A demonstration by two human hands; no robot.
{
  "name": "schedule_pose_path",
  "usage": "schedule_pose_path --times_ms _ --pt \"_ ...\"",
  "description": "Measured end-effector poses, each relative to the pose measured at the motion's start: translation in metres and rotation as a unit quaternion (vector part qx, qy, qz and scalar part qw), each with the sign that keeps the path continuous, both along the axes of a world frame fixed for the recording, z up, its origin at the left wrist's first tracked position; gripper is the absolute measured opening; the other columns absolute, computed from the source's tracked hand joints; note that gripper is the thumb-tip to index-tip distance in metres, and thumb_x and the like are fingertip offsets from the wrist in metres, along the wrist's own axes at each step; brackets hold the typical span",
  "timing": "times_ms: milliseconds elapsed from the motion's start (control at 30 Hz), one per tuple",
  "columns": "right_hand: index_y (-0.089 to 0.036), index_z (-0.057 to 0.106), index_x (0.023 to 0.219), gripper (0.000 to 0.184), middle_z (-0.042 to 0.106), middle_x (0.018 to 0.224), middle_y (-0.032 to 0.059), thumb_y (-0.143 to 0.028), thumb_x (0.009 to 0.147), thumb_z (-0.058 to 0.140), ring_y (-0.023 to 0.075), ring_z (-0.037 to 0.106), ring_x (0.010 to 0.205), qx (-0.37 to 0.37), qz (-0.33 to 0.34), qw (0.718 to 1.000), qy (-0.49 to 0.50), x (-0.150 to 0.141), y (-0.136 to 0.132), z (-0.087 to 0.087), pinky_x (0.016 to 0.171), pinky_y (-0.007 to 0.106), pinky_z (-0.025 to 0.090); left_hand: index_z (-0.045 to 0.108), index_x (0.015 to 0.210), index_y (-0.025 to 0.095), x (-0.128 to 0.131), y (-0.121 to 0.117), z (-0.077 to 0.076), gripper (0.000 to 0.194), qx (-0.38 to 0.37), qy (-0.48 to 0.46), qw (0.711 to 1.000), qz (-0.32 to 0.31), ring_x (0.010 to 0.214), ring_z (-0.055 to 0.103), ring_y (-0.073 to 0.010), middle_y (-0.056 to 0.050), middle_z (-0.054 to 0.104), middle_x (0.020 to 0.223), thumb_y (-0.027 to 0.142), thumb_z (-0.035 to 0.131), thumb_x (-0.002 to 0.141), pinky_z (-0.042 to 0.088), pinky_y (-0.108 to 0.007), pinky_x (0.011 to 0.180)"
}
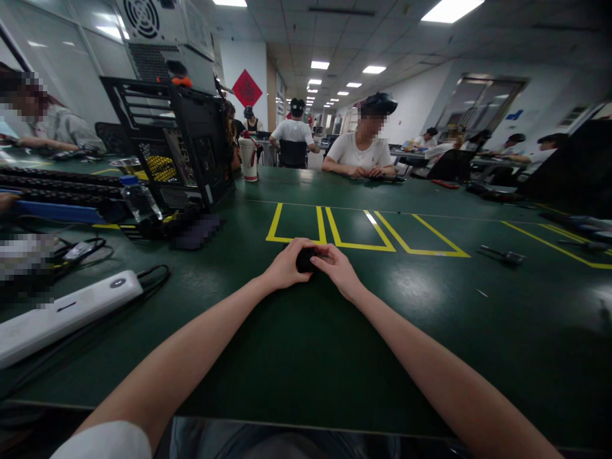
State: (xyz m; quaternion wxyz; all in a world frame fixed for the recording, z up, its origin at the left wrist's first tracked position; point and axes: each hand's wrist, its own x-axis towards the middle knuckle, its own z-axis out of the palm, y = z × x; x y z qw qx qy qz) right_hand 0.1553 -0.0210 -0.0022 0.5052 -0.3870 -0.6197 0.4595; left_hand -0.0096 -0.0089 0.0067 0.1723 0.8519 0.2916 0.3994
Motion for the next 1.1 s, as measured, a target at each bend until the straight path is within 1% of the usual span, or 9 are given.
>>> schedule_pose_path --times_ms 100,267,333,433,533,633,800,967,1100 --pt "-0.021 0.052 0.1 0.031 0.056 0.105 0.0034 -0.028 0.071 0.059 0.0172 0.053 0.1 -0.015 0.015 1.0 -0.013 0.0014 0.0005 0.0001 0.092 0.038 0.039 0.038 0.112 0.023 0.0 -0.0002 0.0004 0.061 -0.001 0.002 1.0 0.002 0.109 0.044 -0.0211 -0.005 0.044 0.114 0.012 0.065 0.058 0.037 -0.039 0.094" --pt "-0.022 0.051 0.094 0.033 0.055 0.104 0.002 -0.02 0.064 0.065 0.0173 0.053 0.099 -0.013 0.055 0.998 -0.006 0.0038 -0.0038 0.0044 0.091 0.039 0.04 0.038 0.111 0.023 0.0 0.0007 -0.0006 0.061 -0.008 0.001 1.0 0.005 0.108 0.044 -0.0222 -0.005 0.044 0.114 0.013 0.065 0.057 0.037 -0.041 0.092" --pt "-0.022 0.052 0.092 0.03 0.056 0.101 0.0014 -0.021 0.065 0.064 0.0166 0.054 0.098 -0.01 0.048 0.999 -0.001 0.0031 -0.0052 0.0059 0.091 0.038 0.04 0.038 0.111 0.024 -0.0001 0.0006 -0.0003 0.061 -0.011 0.002 1.0 0.004 0.107 0.044 -0.0227 -0.005 0.044 0.114 0.013 0.065 0.057 0.037 -0.041 0.092" --pt "-0.021 0.054 0.088 0.022 0.057 0.096 0.0011 -0.024 0.068 0.062 0.0158 0.054 0.096 0.004 0.019 1.0 0.005 0.0012 -0.0047 0.0061 0.091 0.037 0.041 0.038 0.111 0.024 -0.0002 0.0001 0.0006 0.06 -0.015 0.0 1.0 0.004 0.108 0.044 -0.023 -0.005 0.044 0.114 0.014 0.065 0.058 0.037 -0.042 0.092" --pt "-0.022 0.054 0.094 0.027 0.057 0.1 0.0021 -0.026 0.069 0.061 0.0164 0.053 0.098 0.01 0.007 1.0 -0.002 0.0007 -0.0019 0.0041 0.091 0.037 0.04 0.038 0.111 0.024 0.0 0.0 0.001 0.06 -0.015 0.0 1.0 0.005 0.108 0.044 -0.0228 -0.005 0.044 0.114 0.013 0.064 0.058 0.037 -0.042 0.092" --pt "-0.021 0.053 0.1 0.031 0.055 0.105 0.0038 -0.026 0.07 0.06 0.0172 0.053 0.1 -0.002 0.019 1.0 -0.019 0.0024 0.0009 0.002 0.092 0.039 0.039 0.038 0.111 0.023 0.0005 0.0008 0.0002 0.06 -0.01 0.003 1.0 0.006 0.108 0.044 -0.0224 -0.005 0.044 0.114 0.013 0.065 0.058 0.037 -0.041 0.092" --pt "-0.021 0.052 0.094 0.03 0.056 0.101 0.002 -0.022 0.066 0.063 0.0167 0.055 0.097 0.009 0.048 0.999 -0.023 0.0046 0.0008 0.0013 0.09 0.037 0.041 0.038 0.111 0.023 0.0008 0.0019 -0.0012 0.061 -0.003 0.004 1.0 0.009 0.107 0.044 -0.0217 -0.005 0.044 0.113 0.013 0.065 0.057 0.037 -0.04 0.092" --pt "-0.02 0.054 0.086 0.021 0.057 0.093 0.0008 -0.026 0.068 0.061 0.0152 0.056 0.092 0.028 0.012 0.999 -0.009 0.0022 0.0001 0.0013 0.089 0.036 0.042 0.038 0.111 0.023 0.0008 0.0011 -0.0002 0.061 -0.012 0.008 1.0 0.013 0.107 0.044 -0.0223 -0.005 0.044 0.114 0.014 0.065 0.057 0.037 -0.04 0.092" --pt "-0.022 0.053 0.096 0.028 0.056 0.101 0.0023 -0.025 0.069 0.061 0.0161 0.054 0.096 0.024 0.004 0.999 -0.021 0.0027 0.0016 0.0013 0.09 0.037 0.041 0.038 0.111 0.023 0.0008 0.0004 0.0006 0.061 -0.014 0.001 1.0 0.007 0.106 0.045 -0.022 -0.004 0.044 0.112 0.013 0.065 0.057 0.038 -0.04 0.091"
